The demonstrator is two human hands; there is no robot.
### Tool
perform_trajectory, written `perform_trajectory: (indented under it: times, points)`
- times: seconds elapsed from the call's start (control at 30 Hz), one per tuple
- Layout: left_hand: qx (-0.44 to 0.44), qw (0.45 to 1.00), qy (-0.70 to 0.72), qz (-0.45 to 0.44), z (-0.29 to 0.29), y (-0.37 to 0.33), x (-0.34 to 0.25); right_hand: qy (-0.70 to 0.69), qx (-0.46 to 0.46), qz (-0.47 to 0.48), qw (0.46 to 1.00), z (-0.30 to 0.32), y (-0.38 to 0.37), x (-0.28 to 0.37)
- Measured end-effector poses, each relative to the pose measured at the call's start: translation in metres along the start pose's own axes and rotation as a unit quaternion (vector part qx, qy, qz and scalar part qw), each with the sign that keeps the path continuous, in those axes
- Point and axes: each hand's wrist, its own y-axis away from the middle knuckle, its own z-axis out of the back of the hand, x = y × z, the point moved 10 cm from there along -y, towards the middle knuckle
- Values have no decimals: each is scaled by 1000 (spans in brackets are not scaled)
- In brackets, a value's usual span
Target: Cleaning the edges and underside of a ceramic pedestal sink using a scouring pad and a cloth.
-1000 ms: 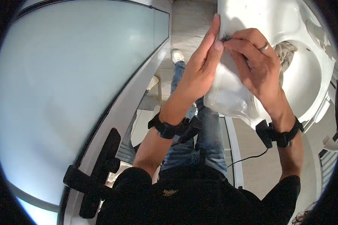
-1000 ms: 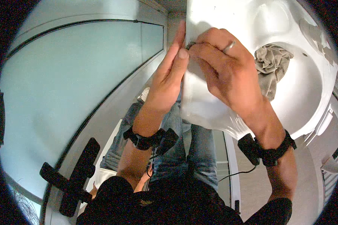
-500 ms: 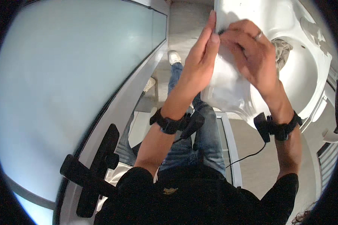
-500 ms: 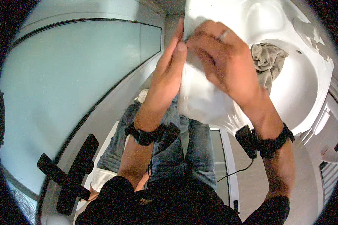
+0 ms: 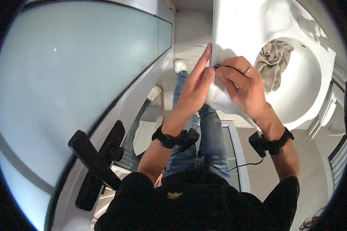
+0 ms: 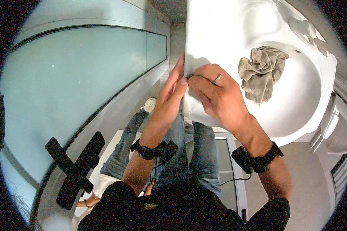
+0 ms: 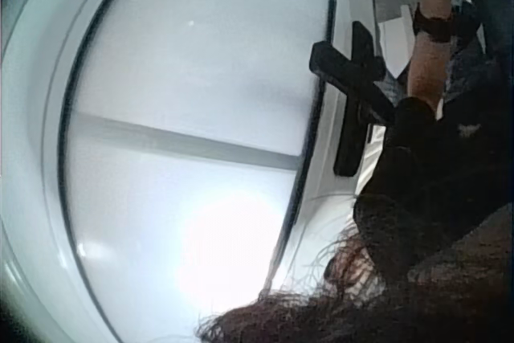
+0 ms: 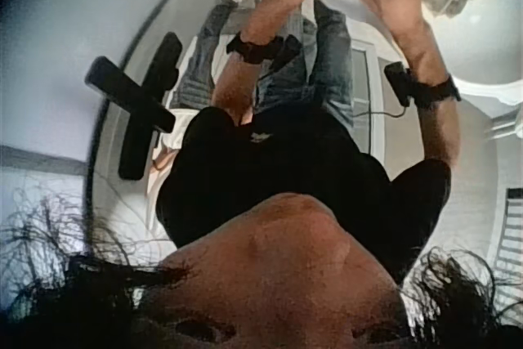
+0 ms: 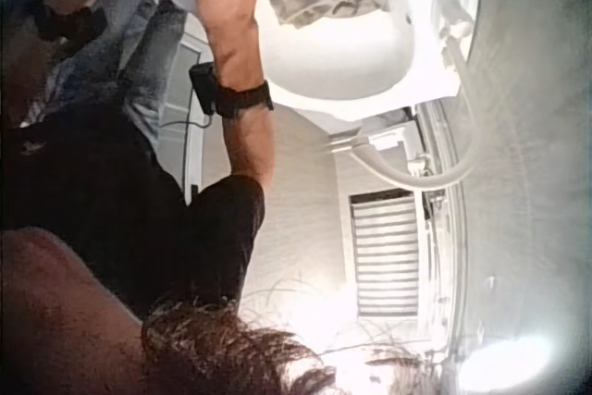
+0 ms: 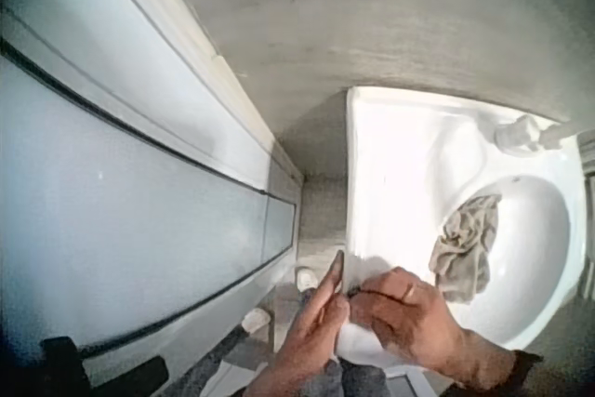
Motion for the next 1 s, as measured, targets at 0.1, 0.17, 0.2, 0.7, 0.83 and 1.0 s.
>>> perform_trajectory:
  times: [0.1, 0.17, 0.2, 0.7, 0.83, 1.0]
  points:
    - [-19, 997, 65, 33, 6, -18, 2, -27, 23, -18, 999, 5, -2, -3]
    - [-23, 999, 10, 46, 12, -42, 6, -53, 41, -36, 997, 6, -5, -5]
    - [-24, 998, 10, 48, 14, -50, 3, -31, 32, -47, 998, 10, -6, -7]
    - [-40, 984, 175, 12, -10, -57, -9, 17, -41, -21, 999, 26, -14, -32]
    - [-48, 988, 146, 9, -9, -62, -16, 21, -51, 33, 998, 21, -19, -31]
    - [-43, 990, 131, 4, -12, -59, -21, 37, -63, 49, 996, 24, -21, -30]
